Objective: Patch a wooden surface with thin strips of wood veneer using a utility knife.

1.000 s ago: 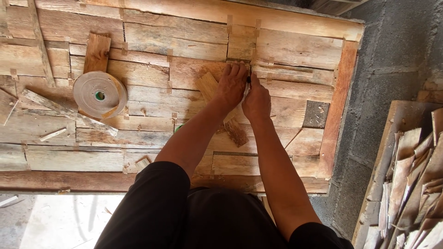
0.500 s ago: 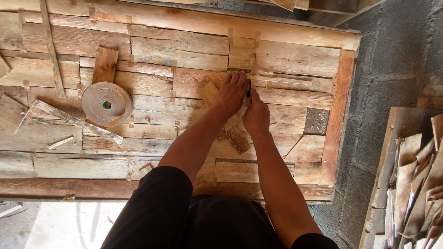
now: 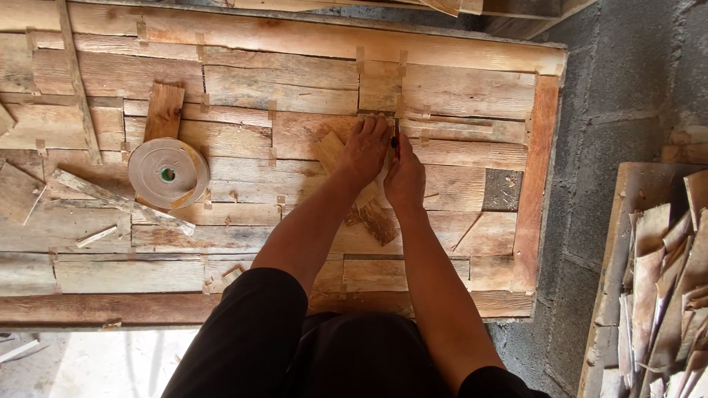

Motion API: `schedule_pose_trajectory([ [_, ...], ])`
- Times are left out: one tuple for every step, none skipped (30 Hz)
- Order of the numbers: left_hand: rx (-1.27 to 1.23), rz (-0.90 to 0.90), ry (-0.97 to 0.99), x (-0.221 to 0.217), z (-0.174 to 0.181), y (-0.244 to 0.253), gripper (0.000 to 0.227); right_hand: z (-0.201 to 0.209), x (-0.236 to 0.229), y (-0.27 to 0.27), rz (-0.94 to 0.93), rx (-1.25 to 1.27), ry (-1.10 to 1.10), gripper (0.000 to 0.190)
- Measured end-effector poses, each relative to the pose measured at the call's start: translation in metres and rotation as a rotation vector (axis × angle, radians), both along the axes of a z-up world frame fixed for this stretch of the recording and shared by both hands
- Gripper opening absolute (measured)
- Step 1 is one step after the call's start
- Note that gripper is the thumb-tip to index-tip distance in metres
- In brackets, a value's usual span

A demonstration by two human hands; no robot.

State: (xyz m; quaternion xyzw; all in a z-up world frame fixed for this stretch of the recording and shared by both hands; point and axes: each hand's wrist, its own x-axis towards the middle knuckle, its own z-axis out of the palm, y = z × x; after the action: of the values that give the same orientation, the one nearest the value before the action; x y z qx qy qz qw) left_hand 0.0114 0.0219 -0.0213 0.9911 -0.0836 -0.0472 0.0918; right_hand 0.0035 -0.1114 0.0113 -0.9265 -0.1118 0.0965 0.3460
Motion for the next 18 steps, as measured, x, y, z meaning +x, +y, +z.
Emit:
schedule_pose_trajectory([
  [-0.001,-0.003,-0.003,0.002,0.001,0.0,0.054,-0.003,0.001,-0.001,-0.003,-0.001,-0.003,0.055],
  [0.01,-0.007,0.021,0.003,0.002,-0.001,0.056,-0.007,0.001,-0.002,0.004,0.002,-0.027,0.054],
  [0.021,-0.011,0.044,0.003,0.003,-0.001,0.058,-0.01,0.001,-0.003,0.011,0.006,-0.052,0.054],
  [0.02,-0.01,0.044,0.003,0.004,-0.001,0.058,-0.009,0.002,-0.002,0.012,0.005,-0.052,0.054],
  [0.003,-0.002,0.061,0.003,0.004,-0.001,0.058,-0.008,0.003,-0.001,0.002,-0.018,-0.023,0.054],
  [-0.013,0.008,0.079,0.002,0.005,-0.001,0.058,-0.007,0.002,0.001,-0.007,-0.039,0.007,0.054],
  [-0.013,0.01,0.08,0.003,0.005,-0.001,0.058,0.002,0.003,0.006,-0.005,-0.04,0.009,0.054],
  [0.005,0.005,0.078,0.003,0.005,-0.002,0.059,0.011,0.004,0.011,-0.031,-0.094,0.078,0.055],
  [0.023,0.0,0.076,0.004,0.005,-0.002,0.06,0.02,0.005,0.016,-0.056,-0.149,0.148,0.056],
  [0.023,0.001,0.076,0.004,0.0,-0.003,0.06,0.02,0.008,0.017,-0.055,-0.15,0.148,0.056],
  [0.002,0.013,0.054,0.004,-0.004,-0.004,0.059,0.02,0.01,0.019,-0.054,-0.2,0.143,0.056],
  [-0.018,0.025,0.034,0.002,-0.009,-0.004,0.058,0.02,0.011,0.02,-0.053,-0.251,0.14,0.057],
  [-0.018,0.026,0.036,0.001,-0.006,-0.003,0.058,0.021,0.013,0.02,-0.052,-0.251,0.142,0.057],
  [-0.011,0.022,0.041,0.001,-0.003,-0.003,0.058,0.022,0.017,0.019,-0.022,-0.266,0.154,0.059],
  [-0.005,0.018,0.046,0.001,0.001,-0.003,0.058,0.023,0.02,0.017,0.008,-0.282,0.167,0.061],
  [-0.006,0.019,0.046,0.002,-0.001,-0.004,0.058,0.025,0.023,0.016,0.01,-0.282,0.167,0.061],
  [0.002,0.018,0.042,0.002,-0.002,-0.005,0.058,0.026,0.025,0.014,0.026,-0.288,0.187,0.063],
  [0.011,0.016,0.037,0.002,-0.003,-0.004,0.058,0.027,0.028,0.014,0.042,-0.292,0.207,0.065],
])
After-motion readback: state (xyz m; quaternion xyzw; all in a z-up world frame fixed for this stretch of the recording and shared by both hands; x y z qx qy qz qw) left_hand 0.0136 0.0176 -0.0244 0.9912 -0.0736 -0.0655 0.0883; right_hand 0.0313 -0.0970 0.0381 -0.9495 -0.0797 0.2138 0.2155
